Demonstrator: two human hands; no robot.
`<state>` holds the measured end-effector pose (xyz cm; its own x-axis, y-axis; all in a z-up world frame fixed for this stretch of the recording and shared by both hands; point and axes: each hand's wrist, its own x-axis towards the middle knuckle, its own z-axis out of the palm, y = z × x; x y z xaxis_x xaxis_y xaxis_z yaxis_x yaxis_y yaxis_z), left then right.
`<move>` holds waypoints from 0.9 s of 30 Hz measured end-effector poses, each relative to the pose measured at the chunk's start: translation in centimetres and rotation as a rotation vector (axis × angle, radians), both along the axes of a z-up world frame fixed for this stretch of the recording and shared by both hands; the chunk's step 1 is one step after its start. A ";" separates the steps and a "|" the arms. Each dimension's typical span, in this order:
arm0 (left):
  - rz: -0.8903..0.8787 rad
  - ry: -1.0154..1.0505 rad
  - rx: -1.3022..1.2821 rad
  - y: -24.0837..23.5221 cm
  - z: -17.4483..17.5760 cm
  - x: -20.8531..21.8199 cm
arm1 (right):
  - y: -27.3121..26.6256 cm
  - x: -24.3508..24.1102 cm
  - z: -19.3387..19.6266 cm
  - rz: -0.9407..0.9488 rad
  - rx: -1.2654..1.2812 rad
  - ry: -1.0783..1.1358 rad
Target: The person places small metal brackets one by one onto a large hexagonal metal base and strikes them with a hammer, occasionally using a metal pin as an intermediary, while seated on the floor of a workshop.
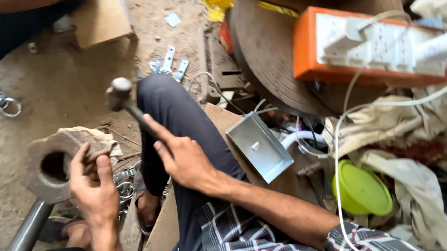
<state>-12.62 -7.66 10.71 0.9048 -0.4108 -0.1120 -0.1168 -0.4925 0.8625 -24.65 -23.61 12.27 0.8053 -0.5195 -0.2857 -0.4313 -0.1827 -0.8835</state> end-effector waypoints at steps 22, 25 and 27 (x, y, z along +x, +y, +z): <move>-0.411 0.051 -0.005 -2.0 1.7 -14.3 | -1.3 -21.0 4.2 0.403 -0.246 0.209; -0.402 0.076 0.006 -1.5 1.3 -13.7 | -1.9 -22.3 3.2 0.385 -0.325 0.190; -0.461 0.075 0.012 -0.4 1.1 -13.3 | -3.0 -23.9 3.1 0.262 -0.401 0.260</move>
